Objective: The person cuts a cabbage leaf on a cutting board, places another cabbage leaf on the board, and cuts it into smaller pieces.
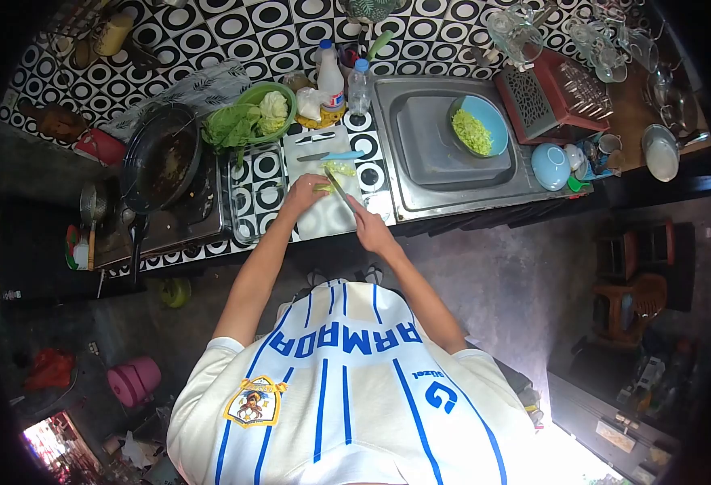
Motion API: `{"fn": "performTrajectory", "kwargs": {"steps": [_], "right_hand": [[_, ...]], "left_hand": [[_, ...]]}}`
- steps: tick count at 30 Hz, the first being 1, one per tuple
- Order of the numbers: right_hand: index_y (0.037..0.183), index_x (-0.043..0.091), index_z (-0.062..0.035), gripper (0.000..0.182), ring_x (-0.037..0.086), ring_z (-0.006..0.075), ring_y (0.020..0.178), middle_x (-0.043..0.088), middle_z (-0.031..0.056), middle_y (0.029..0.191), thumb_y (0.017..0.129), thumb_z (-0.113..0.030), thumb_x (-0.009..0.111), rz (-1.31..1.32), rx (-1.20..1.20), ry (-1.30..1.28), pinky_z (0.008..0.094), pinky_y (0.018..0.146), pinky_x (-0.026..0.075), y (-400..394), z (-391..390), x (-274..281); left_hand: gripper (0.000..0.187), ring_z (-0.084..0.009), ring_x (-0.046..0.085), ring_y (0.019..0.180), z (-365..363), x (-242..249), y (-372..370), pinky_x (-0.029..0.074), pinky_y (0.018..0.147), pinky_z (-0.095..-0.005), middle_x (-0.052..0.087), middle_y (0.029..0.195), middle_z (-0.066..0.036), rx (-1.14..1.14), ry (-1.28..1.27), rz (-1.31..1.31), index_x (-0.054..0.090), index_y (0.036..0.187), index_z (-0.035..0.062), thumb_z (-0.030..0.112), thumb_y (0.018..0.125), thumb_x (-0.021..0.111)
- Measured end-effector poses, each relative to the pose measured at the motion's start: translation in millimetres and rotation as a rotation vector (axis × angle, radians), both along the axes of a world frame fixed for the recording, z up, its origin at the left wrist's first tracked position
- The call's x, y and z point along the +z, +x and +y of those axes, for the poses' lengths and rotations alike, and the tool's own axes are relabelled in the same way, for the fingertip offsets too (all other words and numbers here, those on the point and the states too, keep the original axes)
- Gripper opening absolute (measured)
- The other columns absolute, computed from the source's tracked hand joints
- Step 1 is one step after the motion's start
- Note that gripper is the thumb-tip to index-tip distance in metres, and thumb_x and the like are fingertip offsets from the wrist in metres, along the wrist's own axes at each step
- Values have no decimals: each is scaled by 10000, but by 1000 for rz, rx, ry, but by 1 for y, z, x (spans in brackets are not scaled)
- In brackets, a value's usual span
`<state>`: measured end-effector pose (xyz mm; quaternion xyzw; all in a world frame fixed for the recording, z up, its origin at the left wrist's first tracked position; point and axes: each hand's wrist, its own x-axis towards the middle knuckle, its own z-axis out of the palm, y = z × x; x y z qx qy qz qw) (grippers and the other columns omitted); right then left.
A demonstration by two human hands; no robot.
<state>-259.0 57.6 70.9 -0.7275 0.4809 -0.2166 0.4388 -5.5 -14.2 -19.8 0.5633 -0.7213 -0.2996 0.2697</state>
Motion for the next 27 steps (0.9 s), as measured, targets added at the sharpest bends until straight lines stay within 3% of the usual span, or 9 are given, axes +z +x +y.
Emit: {"fn": "performTrajectory", "kwargs": {"steps": [4,7,13,18,27], "right_hand": [[1496,452,-124,509,626,537,949,655,334,1093,989,-73,464,-54,-68,-31,563,852,498,16,8,-6],[1511,437,-120,540,648,521,870,651,351,917,978,-32,452,-7,-63,-43,475,766,522,23,9,-9],[1531,390,-129,566,631,549,818,648,358,862,972,-67,450,138,-81,-87,595,765,491,43,3,-15],[1543,372,-145,569,620,561,789,639,369,825,980,-85,437,99,-89,-115,618,762,479,55,1,-30],[1548,367,-152,560,598,576,744,609,384,780,994,-102,434,34,-116,-115,625,697,467,64,-9,-35]], "left_hand": [[224,-338,652,1035,11,7,-5,513,945,-431,727,1084,-110,69,-50,-52,763,1012,76,158,804,778],[190,-348,658,1003,16,9,-12,530,902,-449,727,1045,-122,119,-61,-104,764,990,77,167,822,751],[133,-368,662,940,23,25,-26,550,823,-476,718,978,-141,204,-9,-199,755,916,64,158,833,710],[126,-356,642,949,26,19,-25,531,834,-465,711,940,-143,161,-119,-217,746,889,49,146,832,687],[124,-373,659,916,20,18,-31,540,796,-484,697,876,-177,272,-57,-244,744,836,47,135,848,658]]}}
